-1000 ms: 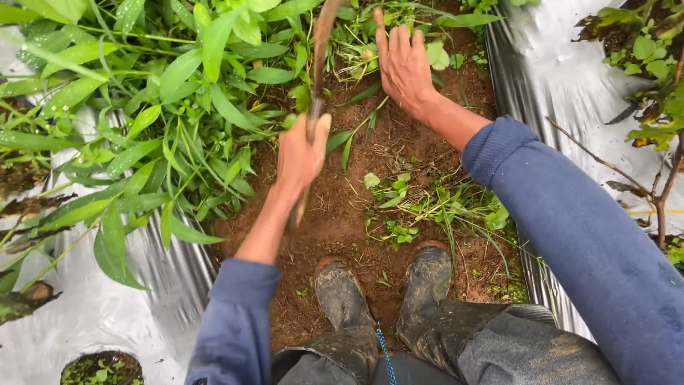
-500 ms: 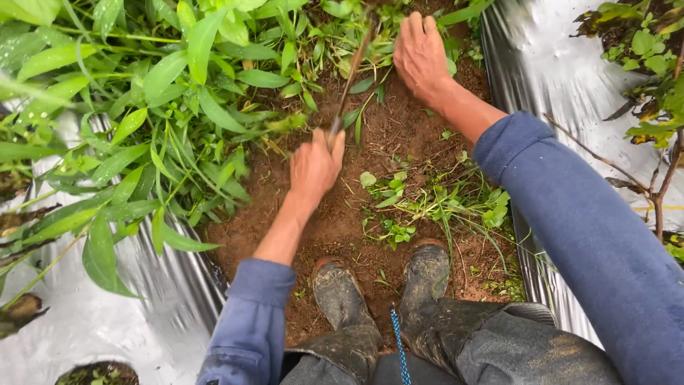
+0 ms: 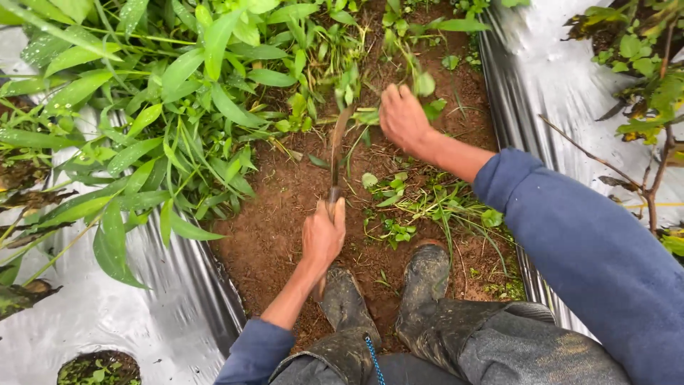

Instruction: Weeding a garden bed using a hand sickle and pulling weeds by hand

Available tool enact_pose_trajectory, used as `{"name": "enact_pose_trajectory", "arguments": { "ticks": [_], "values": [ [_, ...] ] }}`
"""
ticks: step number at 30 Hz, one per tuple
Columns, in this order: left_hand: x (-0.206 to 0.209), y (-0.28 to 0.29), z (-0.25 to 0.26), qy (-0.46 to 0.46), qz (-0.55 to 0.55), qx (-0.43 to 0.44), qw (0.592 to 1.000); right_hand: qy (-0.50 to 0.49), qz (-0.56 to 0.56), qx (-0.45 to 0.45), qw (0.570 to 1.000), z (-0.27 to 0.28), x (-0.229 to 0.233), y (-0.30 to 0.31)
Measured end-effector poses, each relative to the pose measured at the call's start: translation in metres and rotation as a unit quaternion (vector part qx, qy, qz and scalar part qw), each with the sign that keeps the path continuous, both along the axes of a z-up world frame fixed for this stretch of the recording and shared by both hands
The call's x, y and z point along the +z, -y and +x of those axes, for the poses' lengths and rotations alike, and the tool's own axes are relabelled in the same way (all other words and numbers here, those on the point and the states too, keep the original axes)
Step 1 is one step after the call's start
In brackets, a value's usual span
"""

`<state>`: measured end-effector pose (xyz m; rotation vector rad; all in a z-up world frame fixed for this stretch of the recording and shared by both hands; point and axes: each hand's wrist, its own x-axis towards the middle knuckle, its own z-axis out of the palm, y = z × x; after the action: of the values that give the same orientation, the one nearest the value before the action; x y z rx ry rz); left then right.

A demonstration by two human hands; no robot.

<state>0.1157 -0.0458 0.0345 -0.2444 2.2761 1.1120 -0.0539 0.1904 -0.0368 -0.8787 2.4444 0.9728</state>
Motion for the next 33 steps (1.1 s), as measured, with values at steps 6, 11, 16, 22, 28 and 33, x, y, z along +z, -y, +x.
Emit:
{"name": "enact_pose_trajectory", "arguments": {
  "ticks": [6,11,16,22,28,33],
  "values": [
    [-0.005,0.01,0.046,0.047,0.021,0.025,0.998,0.09,-0.032,-0.025,0.995,0.062,0.01,-0.001],
    [-0.003,0.009,0.056,0.001,0.001,0.002,1.0,0.119,0.034,-0.049,0.991,0.103,0.019,-0.02],
    [0.009,0.022,0.0,-0.121,-0.039,0.024,0.992,0.2,0.169,-0.112,0.959,0.124,0.021,-0.063],
    [0.008,0.041,-0.031,-0.119,-0.122,0.008,0.985,0.151,0.237,-0.183,0.942,0.145,-0.003,-0.109],
    [0.006,0.024,-0.034,-0.041,-0.175,-0.018,0.984,0.181,-0.001,-0.233,0.955,0.122,0.093,-0.057],
    [-0.043,0.025,-0.022,-0.017,-0.168,0.0,0.986,0.205,-0.194,-0.225,0.933,0.153,0.024,-0.073]
  ]
}}
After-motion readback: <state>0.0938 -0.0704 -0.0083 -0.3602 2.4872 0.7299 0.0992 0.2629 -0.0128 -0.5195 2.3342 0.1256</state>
